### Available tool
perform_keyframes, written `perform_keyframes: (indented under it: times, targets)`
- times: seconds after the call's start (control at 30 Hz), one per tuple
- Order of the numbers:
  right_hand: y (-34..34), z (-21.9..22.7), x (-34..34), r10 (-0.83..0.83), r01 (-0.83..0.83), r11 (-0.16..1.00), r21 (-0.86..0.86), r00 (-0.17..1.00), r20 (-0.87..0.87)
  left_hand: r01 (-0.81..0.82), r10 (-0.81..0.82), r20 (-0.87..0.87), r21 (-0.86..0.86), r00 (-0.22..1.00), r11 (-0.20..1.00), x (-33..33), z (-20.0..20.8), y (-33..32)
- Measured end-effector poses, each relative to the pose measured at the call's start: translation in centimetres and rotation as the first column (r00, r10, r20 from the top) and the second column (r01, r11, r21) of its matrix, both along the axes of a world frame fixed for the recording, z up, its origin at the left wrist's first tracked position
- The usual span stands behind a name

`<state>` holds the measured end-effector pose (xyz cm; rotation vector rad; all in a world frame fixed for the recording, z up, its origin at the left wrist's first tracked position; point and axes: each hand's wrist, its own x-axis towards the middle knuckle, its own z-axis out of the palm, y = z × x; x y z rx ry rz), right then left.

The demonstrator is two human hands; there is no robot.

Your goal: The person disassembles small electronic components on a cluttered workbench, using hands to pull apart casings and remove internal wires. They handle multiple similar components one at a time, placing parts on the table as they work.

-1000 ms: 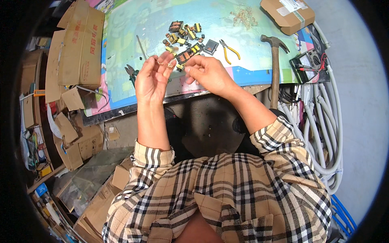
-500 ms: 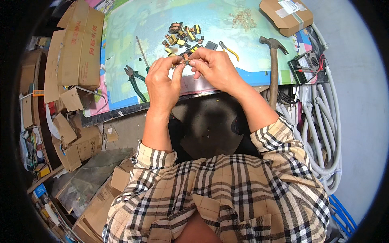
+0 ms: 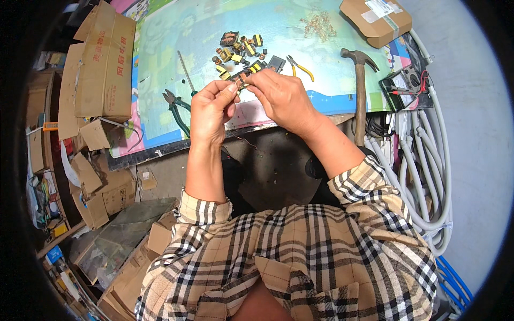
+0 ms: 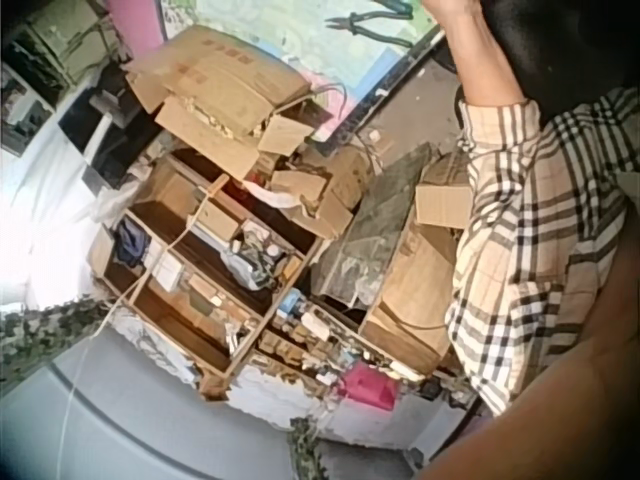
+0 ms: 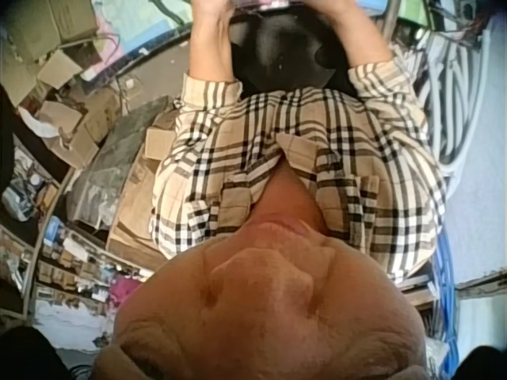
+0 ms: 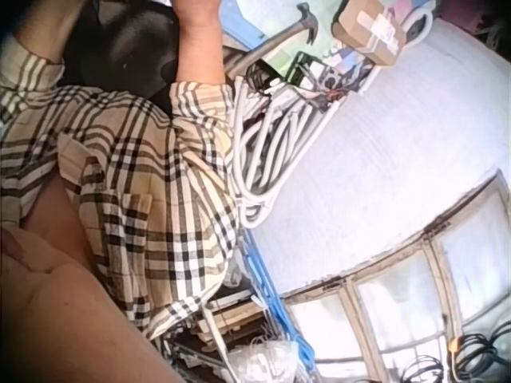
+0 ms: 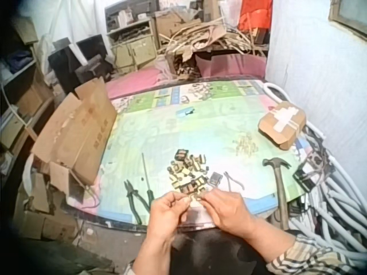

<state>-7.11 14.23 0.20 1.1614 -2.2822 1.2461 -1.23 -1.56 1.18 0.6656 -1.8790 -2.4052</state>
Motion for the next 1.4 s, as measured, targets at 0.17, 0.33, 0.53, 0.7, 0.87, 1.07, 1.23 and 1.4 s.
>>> perform_keyframes:
  times: [0.17, 0.33, 0.53, 0.7, 0.87, 1.07, 1.23, 1.4]
  targets:
    - [0.1, 0.0, 0.0, 0.009, -0.009, 1.0, 0.005, 0.995, -0.096, 0.064, -0.063, 0.044, -0.009, 0.997, 0.998, 0.0, 0.1, -0.1]
    - [0.1, -0.7, -0.2, 0.053, -0.055, 0.998, -0.016, 0.995, -0.084, 0.022, -0.065, -0.147, -0.277, 0.987, 0.961, -0.1, -0.7, 0.5]
    - [-0.2, -0.4, 0.6, 0.064, -0.064, 0.998, 0.002, 0.986, -0.154, -0.082, 0.068, -0.106, -0.134, 0.992, 0.988, 0.0, -0.9, 0.8]
    - [-0.7, -0.6, 0.9, 0.079, -0.052, 0.992, -0.119, 0.969, 0.236, -0.117, 0.058, -0.228, -0.254, 0.972, 0.96, 0.0, -0.8, 0.9]
    - [0.2, -0.5, -0.4, 0.354, -0.057, 0.929, -0.366, 0.43, 0.831, -0.17, -0.062, -0.366, -0.567, 0.929, 0.806, 0.3, -0.9, 1.0]
    - [0.3, 0.0, -0.5, 0.359, -0.051, 0.927, -0.373, 0.419, 0.834, -0.263, -0.103, -0.444, -0.685, 0.89, 0.679, 0.3, -0.2, 1.6]
    - [0.0, 0.4, -0.4, 0.325, -0.027, 0.933, -0.359, 0.493, 0.807, -0.309, 0.077, -0.398, -0.559, 0.914, 0.77, 0.5, -0.6, 2.3]
    - [0.1, 0.4, 0.0, 0.079, 0.005, 0.987, -0.158, 0.851, 0.52, -0.272, 0.172, -0.31, -0.314, 0.935, 0.91, 0.2, -0.8, 2.5]
